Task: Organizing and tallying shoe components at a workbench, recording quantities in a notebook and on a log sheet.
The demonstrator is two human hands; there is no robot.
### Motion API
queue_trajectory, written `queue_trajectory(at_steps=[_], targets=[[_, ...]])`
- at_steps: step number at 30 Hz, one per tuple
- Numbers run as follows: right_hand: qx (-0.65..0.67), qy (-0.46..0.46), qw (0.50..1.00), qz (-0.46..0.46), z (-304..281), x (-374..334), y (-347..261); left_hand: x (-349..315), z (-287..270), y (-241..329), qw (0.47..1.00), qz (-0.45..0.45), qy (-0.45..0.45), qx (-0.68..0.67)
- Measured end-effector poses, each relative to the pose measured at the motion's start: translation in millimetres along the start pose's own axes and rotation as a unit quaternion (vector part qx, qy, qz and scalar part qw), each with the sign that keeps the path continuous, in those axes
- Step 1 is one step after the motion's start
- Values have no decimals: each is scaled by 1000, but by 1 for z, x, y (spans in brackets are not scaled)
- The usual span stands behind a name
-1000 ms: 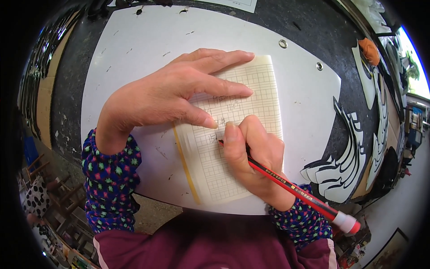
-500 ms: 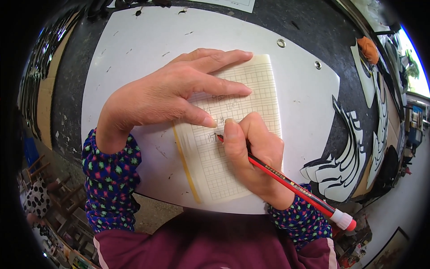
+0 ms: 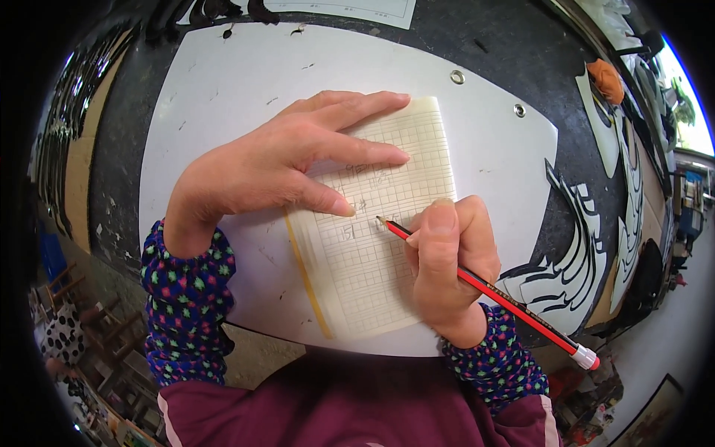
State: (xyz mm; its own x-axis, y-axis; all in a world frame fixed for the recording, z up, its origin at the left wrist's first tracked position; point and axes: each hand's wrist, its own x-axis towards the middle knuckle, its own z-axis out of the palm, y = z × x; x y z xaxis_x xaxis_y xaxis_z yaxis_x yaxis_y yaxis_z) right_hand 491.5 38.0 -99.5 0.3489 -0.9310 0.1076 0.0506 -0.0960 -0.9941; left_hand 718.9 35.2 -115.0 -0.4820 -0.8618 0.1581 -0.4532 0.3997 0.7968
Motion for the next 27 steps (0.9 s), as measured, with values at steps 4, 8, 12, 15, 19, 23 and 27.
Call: queue_trajectory(at_steps=[4,8,12,15,19,23,27], targets=[[-36,-7,999,0,-3,2,-3,2,-1,3,1000,-12,1,0],[-187,-97,978,8,0,6,-7,5,-3,4,1000,-16,5,17],[-183,-93,978,15,1,6,-6,7,-5,8,1000,-16,6,9],[-222,-96,970,-17,3,7,-7,6,-5,7,1000,-13,5,5],[-243,-120,962,-23,4,8,-7,3,-3,4,1000,-11,7,8],[-203,-103,974,17,5,5,-2,1,-2,3,1000,-10,9,14],[-244,-96,965,-21,5,4,-3,2,-1,2,1000,-10,3,4]])
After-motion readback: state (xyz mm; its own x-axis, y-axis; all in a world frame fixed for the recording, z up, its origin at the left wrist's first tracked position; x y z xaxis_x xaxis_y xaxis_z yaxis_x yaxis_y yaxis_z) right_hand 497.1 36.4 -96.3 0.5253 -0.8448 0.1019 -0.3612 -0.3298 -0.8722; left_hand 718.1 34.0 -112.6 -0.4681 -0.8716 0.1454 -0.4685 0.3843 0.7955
